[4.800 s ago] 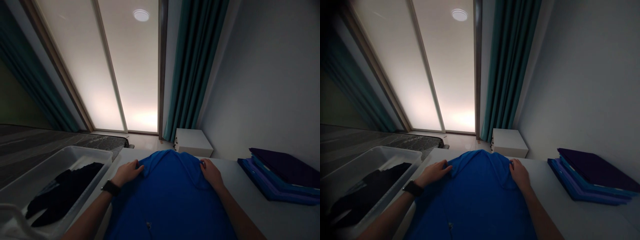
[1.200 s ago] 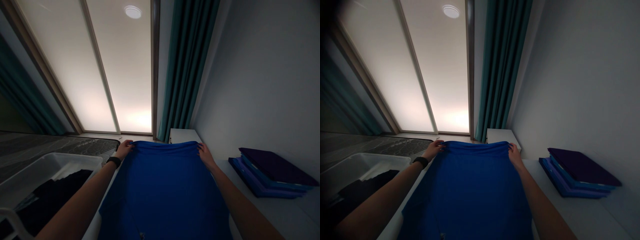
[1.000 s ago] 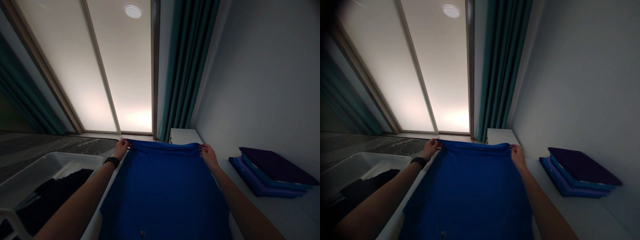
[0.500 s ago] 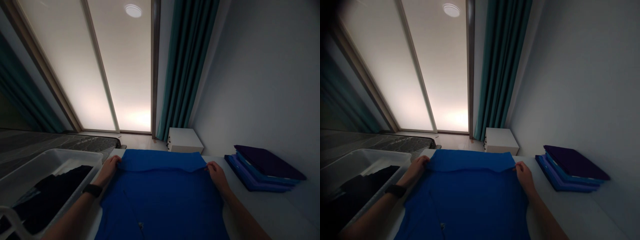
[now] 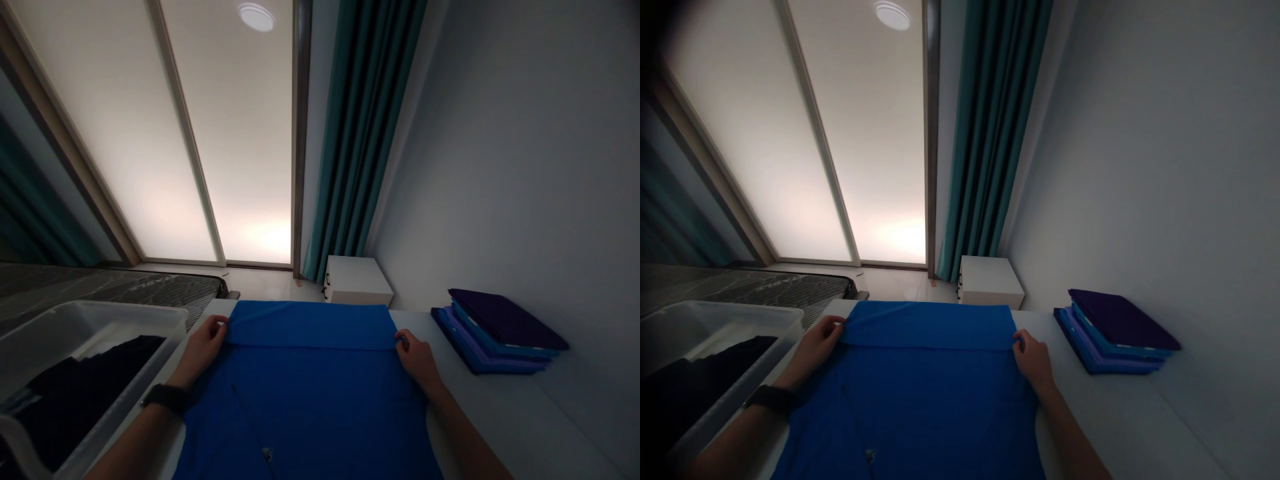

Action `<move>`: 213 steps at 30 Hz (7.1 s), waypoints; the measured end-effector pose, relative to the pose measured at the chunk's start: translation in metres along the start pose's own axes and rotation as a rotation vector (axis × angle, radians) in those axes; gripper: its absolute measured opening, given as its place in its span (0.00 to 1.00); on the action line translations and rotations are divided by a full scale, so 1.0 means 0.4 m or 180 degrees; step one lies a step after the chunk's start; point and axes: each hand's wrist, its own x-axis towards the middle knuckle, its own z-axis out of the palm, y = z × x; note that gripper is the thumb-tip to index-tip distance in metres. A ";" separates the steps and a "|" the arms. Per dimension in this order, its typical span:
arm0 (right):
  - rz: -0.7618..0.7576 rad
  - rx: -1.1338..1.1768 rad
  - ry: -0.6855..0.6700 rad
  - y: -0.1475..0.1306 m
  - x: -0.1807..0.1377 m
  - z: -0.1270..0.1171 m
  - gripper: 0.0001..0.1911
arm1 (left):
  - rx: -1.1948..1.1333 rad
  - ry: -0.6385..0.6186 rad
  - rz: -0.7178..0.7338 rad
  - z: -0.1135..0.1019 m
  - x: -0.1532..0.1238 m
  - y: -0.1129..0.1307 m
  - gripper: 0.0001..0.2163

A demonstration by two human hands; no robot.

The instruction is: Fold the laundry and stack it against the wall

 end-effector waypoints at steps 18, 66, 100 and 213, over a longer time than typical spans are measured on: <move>-0.0719 -0.0588 0.0515 -0.040 -0.018 -0.023 0.17 | -0.0004 -0.0141 0.0148 -0.007 -0.014 0.008 0.17; -0.1154 0.1930 -0.0429 -0.806 0.064 0.233 0.09 | 0.0514 -0.0046 0.0115 0.056 0.139 -0.005 0.13; -0.2854 0.0400 -0.1156 -0.821 -0.032 0.308 0.07 | 0.0063 -0.0514 0.0248 0.047 0.228 -0.071 0.10; -0.2937 0.0039 -0.1016 -0.689 -0.073 0.205 0.12 | 0.0318 -0.0175 0.0546 0.053 0.191 -0.041 0.07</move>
